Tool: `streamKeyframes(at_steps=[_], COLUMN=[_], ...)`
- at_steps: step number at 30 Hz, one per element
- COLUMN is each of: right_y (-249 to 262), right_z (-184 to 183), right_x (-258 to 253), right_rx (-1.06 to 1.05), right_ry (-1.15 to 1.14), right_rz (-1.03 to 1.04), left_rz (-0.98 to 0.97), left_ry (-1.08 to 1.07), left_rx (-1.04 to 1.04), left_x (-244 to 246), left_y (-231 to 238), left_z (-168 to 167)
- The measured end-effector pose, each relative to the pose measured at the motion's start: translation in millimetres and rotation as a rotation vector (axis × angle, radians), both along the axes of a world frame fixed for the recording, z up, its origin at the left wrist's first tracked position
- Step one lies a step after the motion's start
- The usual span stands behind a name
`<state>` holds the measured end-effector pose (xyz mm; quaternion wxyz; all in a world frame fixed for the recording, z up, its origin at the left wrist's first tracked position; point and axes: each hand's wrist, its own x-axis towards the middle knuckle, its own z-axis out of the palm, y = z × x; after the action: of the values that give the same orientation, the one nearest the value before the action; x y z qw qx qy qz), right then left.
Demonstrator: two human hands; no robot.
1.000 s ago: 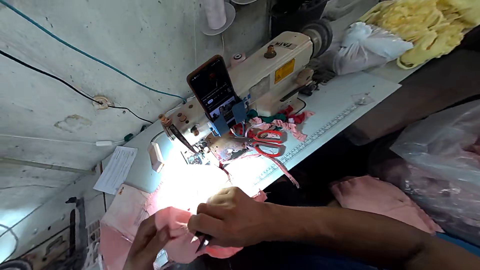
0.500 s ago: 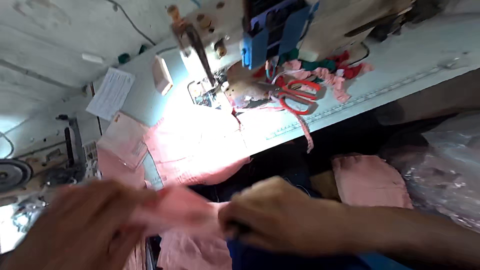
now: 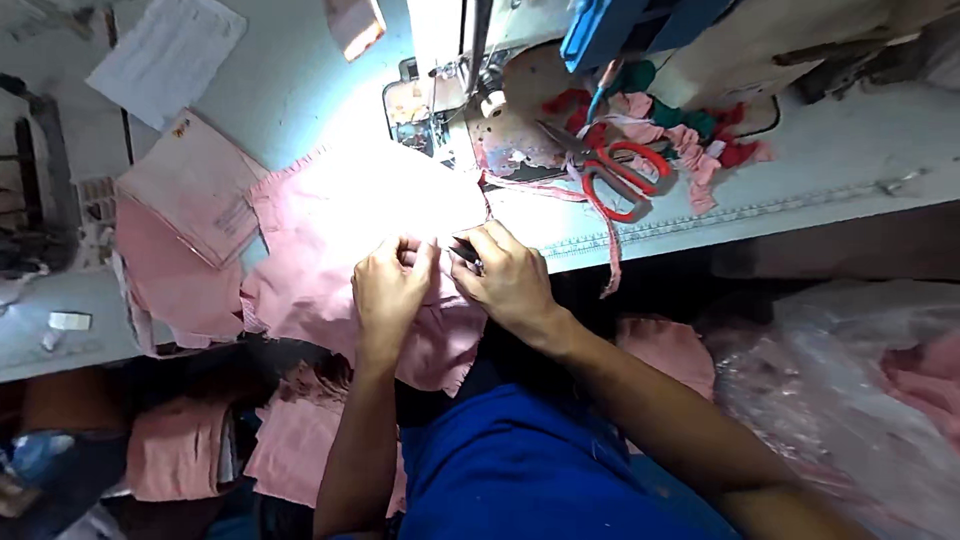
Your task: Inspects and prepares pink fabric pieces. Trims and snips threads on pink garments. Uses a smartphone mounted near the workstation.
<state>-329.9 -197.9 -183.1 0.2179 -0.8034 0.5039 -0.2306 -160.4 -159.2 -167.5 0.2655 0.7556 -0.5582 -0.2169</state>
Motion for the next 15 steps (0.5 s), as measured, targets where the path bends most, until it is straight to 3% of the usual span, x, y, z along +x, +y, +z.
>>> streamKeyframes(at_steps=[4, 7, 11, 13, 15], right_y=[-11, -19, -24, -21, -11], right_z=[11, 20, 20, 20, 21], right_x=[-1, -5, -8, -9, -7], right_rx=[-0.131, -0.065, 0.356, 0.598, 0.710], right_ry=[0.163, 0.167, -0.224, -0.458, -0.589], right_rz=[0.187, 0.264, 0.089, 0.013, -0.015], left_rz=[-0.077, -0.053, 0.031, 0.065, 0.056], left_ry=[-0.044, -0.027, 0.099, 0.168, 0.251], left_rx=[-0.008, -0.031, -0.099, -0.038, 0.036], left_x=[-3, -7, -12, -14, -12], left_y=[1, 6, 9, 8, 3], left_z=[-1, -2, 8, 15, 9])
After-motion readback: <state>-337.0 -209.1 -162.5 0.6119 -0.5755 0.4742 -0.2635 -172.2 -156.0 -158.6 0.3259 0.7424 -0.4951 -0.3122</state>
